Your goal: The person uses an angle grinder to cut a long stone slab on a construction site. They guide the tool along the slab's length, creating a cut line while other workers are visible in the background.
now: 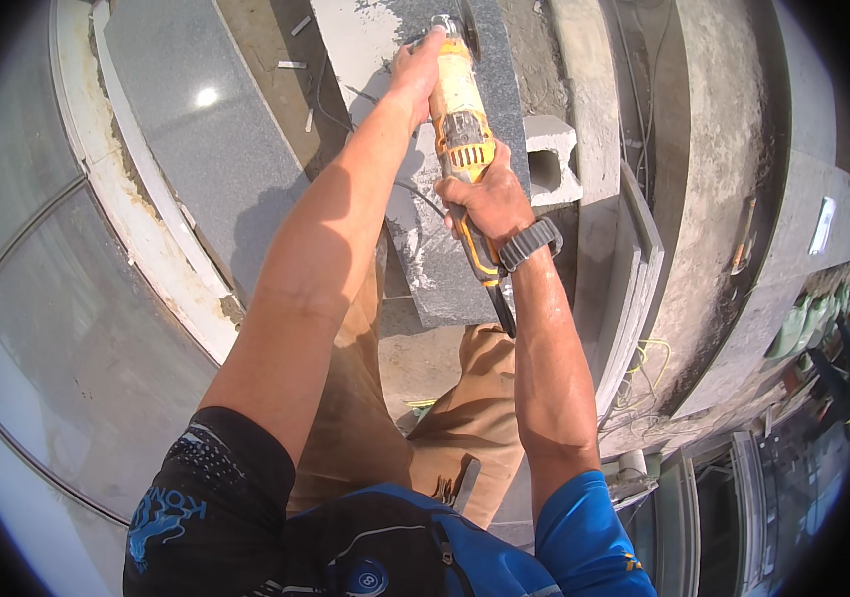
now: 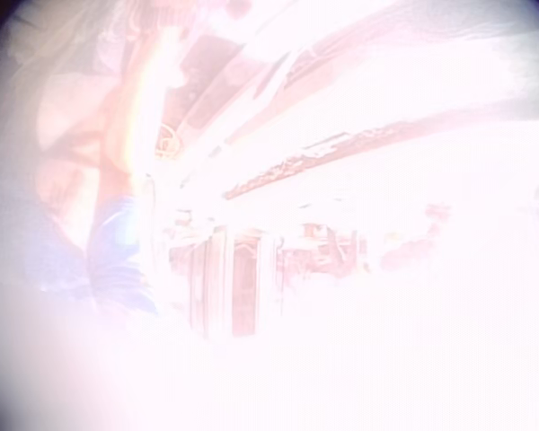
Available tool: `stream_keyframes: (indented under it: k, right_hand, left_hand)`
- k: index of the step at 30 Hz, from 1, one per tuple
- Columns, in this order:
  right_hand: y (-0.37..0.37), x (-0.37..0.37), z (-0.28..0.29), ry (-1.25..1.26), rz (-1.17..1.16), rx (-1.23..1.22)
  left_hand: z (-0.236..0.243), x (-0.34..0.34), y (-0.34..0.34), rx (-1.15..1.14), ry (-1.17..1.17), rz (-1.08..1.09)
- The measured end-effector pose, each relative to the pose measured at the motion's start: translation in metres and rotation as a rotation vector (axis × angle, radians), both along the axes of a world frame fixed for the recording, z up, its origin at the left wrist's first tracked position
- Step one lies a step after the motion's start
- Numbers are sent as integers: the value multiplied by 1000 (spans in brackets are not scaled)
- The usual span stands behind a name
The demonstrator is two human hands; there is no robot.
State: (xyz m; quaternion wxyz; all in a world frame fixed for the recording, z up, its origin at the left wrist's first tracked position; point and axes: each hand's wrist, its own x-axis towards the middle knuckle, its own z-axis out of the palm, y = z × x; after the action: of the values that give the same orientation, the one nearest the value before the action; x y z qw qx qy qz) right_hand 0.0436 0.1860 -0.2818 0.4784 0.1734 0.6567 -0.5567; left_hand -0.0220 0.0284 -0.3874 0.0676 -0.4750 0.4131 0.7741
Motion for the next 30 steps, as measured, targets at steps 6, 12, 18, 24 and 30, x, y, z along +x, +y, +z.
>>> stream_keyframes:
  k: [6, 12, 18, 24, 30]
  right_hand:
    - [0, 1, 6, -4, 17, 14]
    - [1, 0, -3, -13, -14, -45]
    - [-7, -11, -2, 31, 8, -25]
    - [-15, -24, -6, 23, 17, -42]
    - [-25, -38, -6, -3, -14, -76]
  left_hand:
    - [-4, 5, 0, 3, 18, -41]
    - [-1, 0, -2, 9, -5, -38]
    - [-5, -10, -11, 5, 2, -38]
    - [-11, -23, -19, -3, 5, -25]
    - [-15, -39, -29, 15, 23, -51]
